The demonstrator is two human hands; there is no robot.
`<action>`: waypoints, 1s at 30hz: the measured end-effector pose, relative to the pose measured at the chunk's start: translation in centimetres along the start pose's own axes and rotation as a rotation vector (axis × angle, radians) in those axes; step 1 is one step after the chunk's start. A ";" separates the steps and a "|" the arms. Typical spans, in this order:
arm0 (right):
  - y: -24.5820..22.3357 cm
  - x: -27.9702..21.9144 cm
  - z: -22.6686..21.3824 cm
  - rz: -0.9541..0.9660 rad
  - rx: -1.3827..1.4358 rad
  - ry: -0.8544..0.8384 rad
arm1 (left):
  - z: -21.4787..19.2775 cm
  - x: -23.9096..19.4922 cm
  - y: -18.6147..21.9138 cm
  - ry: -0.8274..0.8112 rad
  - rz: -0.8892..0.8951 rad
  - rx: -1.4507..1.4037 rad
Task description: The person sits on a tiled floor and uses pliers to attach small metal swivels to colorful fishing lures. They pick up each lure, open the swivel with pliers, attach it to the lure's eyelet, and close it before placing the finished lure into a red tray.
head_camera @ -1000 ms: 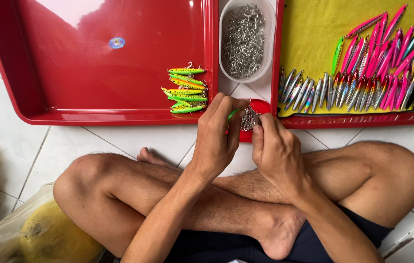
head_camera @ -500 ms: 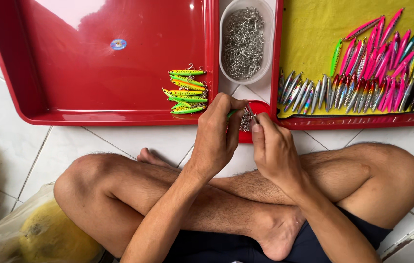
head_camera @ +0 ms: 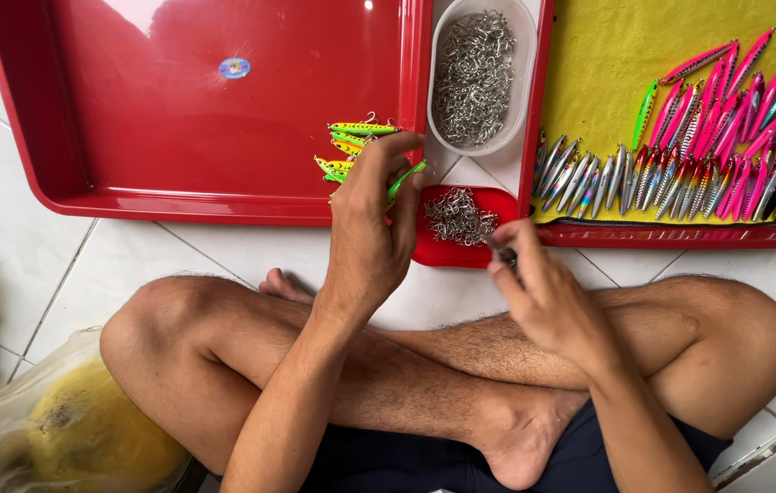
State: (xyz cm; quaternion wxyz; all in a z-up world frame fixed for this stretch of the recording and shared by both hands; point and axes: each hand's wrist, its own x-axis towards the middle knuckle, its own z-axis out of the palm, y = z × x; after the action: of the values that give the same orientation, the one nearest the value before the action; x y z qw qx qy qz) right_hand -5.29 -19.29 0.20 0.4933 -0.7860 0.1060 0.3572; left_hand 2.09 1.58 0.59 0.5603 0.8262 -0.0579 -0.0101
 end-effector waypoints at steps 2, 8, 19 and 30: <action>-1.0 -0.1 0.9 -0.051 -0.280 -0.041 | -0.3 0.1 0.2 -0.019 -0.002 0.015; -3.1 -0.4 2.1 -0.083 -0.433 -0.094 | -0.2 -0.1 -0.1 0.001 -0.001 -0.042; -1.8 1.1 3.9 -0.044 -0.556 0.292 | -0.8 -0.1 0.8 0.089 -0.014 -0.134; -3.5 2.4 5.5 0.036 -0.678 0.357 | -1.0 -0.3 1.0 0.106 -0.013 -0.219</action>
State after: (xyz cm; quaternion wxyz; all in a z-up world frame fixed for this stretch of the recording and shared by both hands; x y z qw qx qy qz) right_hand -4.25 -12.40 -0.38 0.1730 -0.9524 0.0799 0.2381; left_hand 1.76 2.21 1.90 0.6493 0.7598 -0.0213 0.0239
